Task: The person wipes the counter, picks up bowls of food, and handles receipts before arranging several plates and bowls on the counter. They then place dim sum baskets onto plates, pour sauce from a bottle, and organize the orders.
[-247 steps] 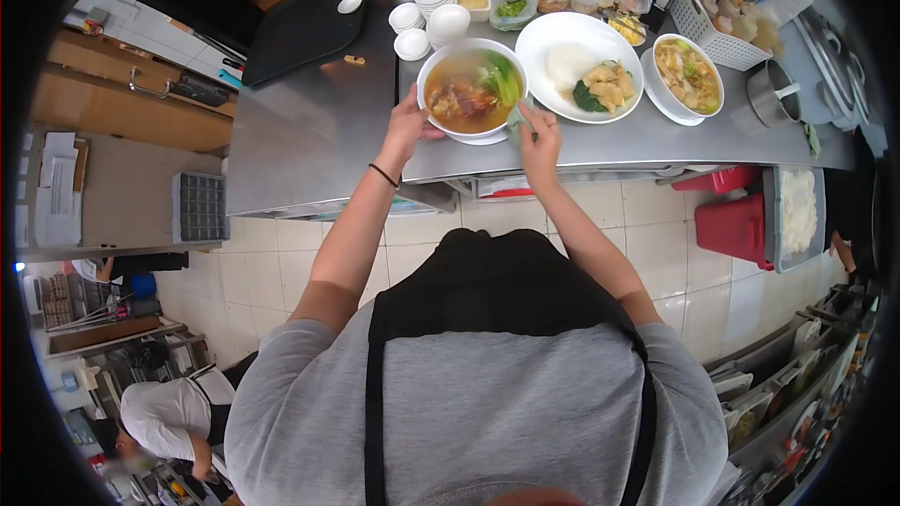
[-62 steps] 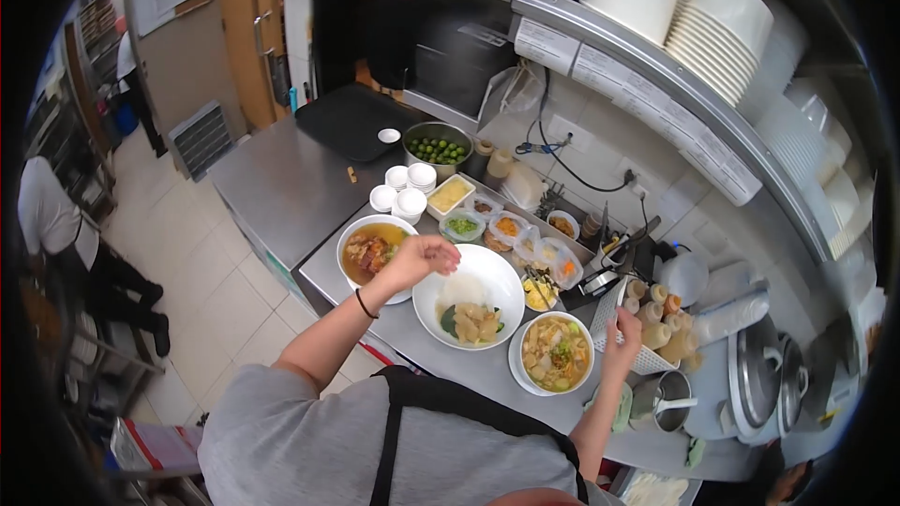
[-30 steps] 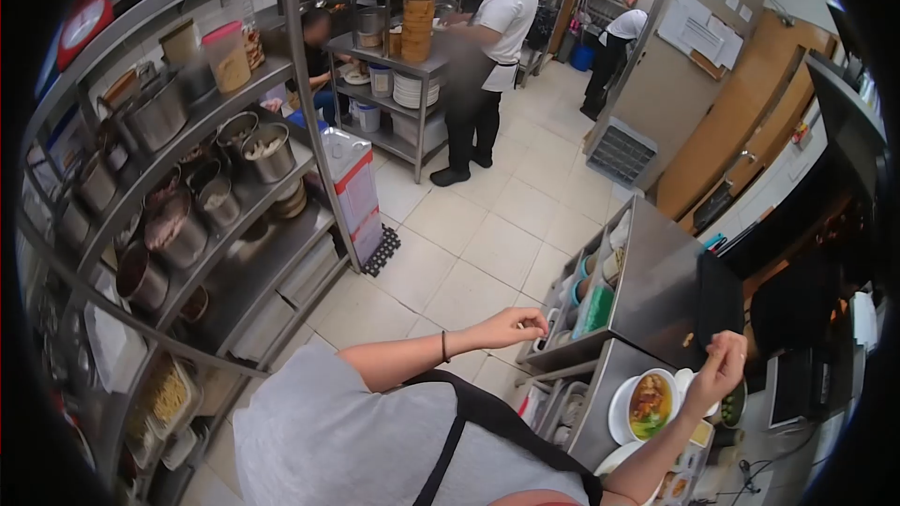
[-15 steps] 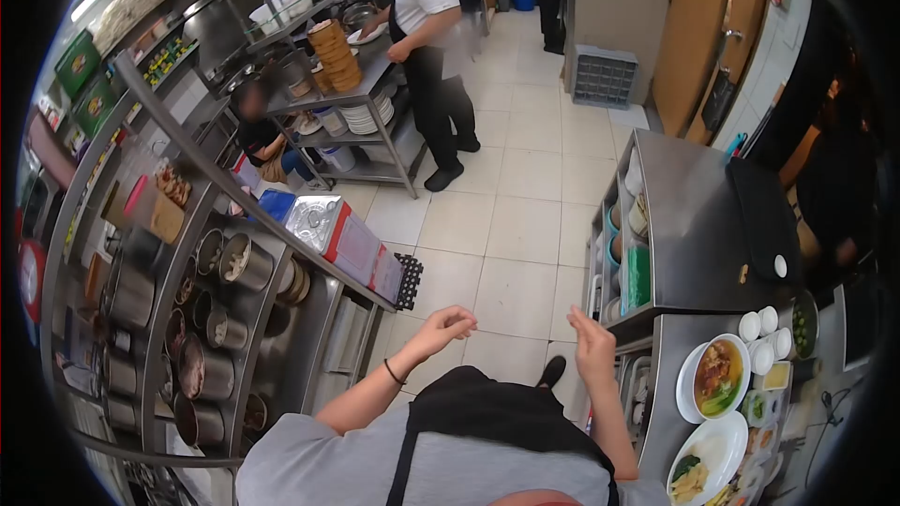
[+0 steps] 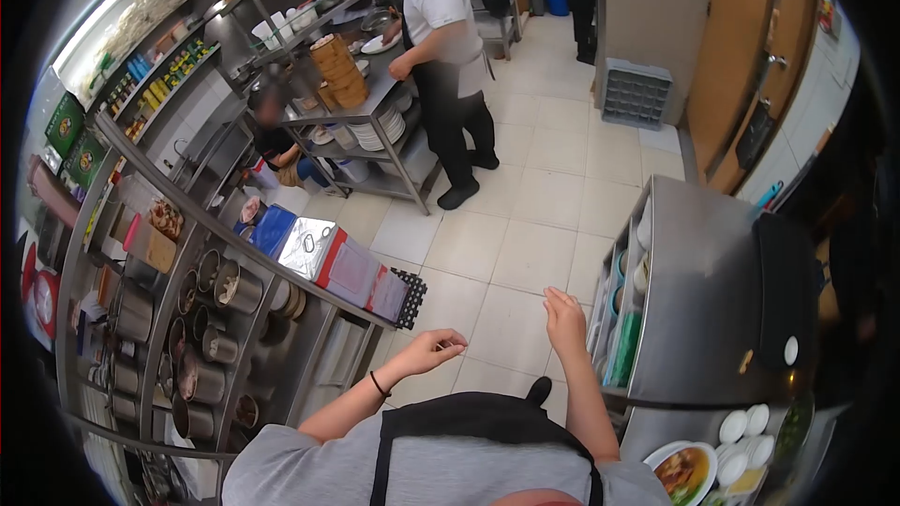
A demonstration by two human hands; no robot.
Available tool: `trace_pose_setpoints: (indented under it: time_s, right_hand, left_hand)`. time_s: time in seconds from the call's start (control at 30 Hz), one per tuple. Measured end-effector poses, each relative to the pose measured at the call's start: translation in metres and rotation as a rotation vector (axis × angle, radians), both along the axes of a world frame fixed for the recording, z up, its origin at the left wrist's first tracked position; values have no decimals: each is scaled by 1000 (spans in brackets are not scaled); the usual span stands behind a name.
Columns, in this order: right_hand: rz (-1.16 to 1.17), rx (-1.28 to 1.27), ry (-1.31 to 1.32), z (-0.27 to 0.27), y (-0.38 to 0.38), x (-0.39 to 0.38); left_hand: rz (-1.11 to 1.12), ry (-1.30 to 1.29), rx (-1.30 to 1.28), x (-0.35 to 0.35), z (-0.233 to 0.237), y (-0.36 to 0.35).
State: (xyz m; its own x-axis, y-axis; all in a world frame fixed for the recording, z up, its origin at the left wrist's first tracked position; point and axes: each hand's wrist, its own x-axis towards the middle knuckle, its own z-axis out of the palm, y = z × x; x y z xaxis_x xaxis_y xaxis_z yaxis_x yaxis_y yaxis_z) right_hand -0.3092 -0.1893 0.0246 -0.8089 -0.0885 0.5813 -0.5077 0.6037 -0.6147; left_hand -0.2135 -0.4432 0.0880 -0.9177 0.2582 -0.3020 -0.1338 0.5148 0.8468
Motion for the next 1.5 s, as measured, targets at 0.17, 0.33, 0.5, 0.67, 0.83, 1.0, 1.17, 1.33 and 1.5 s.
trace_pose_setpoints:
  time_s: [0.17, 0.33, 0.5, 0.67, 0.83, 1.0, 1.17, 1.33, 1.5]
  right_hand:
    - [77, -53, -578, 27, 17, -55]
    - [85, -68, 8, -13, 6, -90]
    - [348, -378, -892, -14, -23, -74]
    - [604, -333, -519, -40, -87, -41]
    - [689, -1308, -1407, 19, -140, 0]
    - [1092, -1252, -1354, -5, -154, 41]
    - [699, -1205, -1196, 48, -162, 98]
    - [595, -688, -208, 111, -176, 128]
    - [354, 289, 84, -40, -144, 105]
  left_hand:
    - [60, 29, -32, -36, 8, 22]
    - [122, 71, -4, -47, -2, 33]
    - [86, 338, -54, -66, 26, 61]
    - [-209, 846, -151, -65, 41, 83]
    - [-615, 958, -300, -46, 6, 72]
    - [-429, 1132, -131, -36, -19, 12]
    - [-48, 966, -28, -45, -64, -45]
    - [481, -30, 637, -43, -98, -49]
    - [156, -721, 1292, 4, -72, -56]
